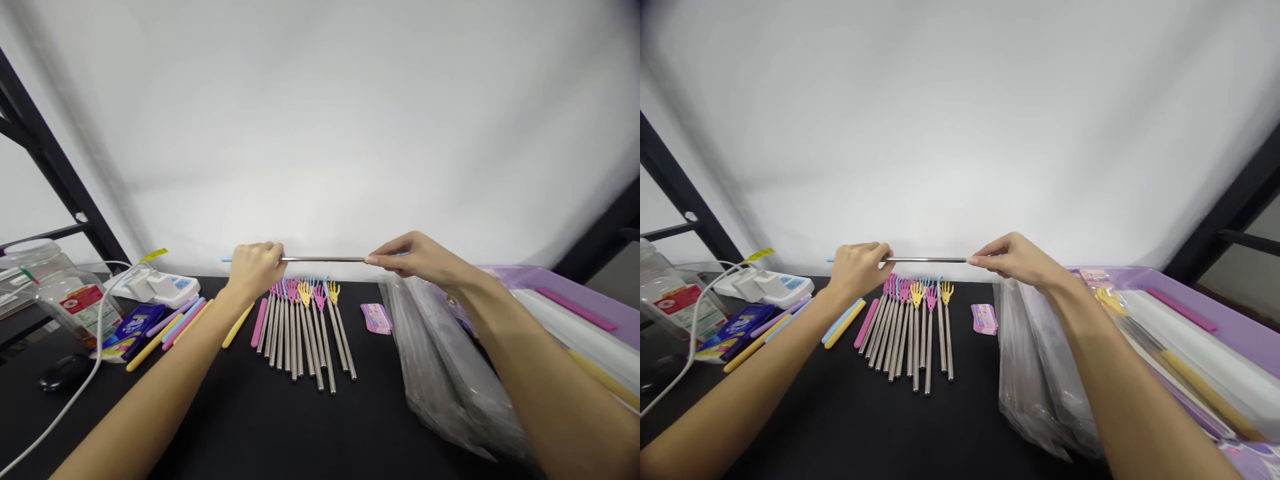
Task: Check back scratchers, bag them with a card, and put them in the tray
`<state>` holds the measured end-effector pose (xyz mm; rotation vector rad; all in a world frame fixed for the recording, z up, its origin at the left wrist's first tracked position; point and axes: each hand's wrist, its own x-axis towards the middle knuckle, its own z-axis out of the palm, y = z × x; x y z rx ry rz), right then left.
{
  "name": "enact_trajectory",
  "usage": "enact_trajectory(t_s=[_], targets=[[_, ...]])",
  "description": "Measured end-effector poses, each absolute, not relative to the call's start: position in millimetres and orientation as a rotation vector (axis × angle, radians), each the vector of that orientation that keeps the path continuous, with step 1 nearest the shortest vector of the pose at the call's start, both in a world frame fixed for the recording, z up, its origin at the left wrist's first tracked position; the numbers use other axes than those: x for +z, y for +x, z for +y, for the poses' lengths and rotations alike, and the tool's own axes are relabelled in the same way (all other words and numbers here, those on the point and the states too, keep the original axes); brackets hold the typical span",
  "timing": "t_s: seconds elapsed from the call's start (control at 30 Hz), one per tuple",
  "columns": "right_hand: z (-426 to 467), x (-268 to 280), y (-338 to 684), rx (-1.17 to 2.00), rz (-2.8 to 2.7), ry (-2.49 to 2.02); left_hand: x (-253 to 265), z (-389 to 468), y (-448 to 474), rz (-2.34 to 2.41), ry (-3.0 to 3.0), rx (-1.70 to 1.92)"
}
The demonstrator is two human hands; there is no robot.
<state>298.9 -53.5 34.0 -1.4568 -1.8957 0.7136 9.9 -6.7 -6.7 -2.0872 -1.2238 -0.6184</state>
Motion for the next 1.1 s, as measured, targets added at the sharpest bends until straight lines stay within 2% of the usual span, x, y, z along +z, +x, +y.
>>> enact_trajectory(t_s=[0.17,0.37,0.57,0.73,0.87,1.1], targets=[[-57,35,285,0.776,-1.932,-1.360,-5,-19,30,-1.062,-2.163,-0.639],[-57,38,316,0.757,-1.801,-1.462,9,-3,-8,-1.252,-1.911,-0.775],[-57,34,289,0.721,-1.923,-1.358,6,-20,23,-1.090,-2.049,-0.698],[-54,33,320,0.643,-1.783,-1.572,2,3,-14,-1.356,-1.868,-0.751],[-53,34,333,0.609,-1.810,-1.605,-1,14,-32,-1.387,-1.804,-0.757],[-53,30,260,0.664,-2.055,-1.354,-13,-26,39,-0.946,-2.131,-0.692]])
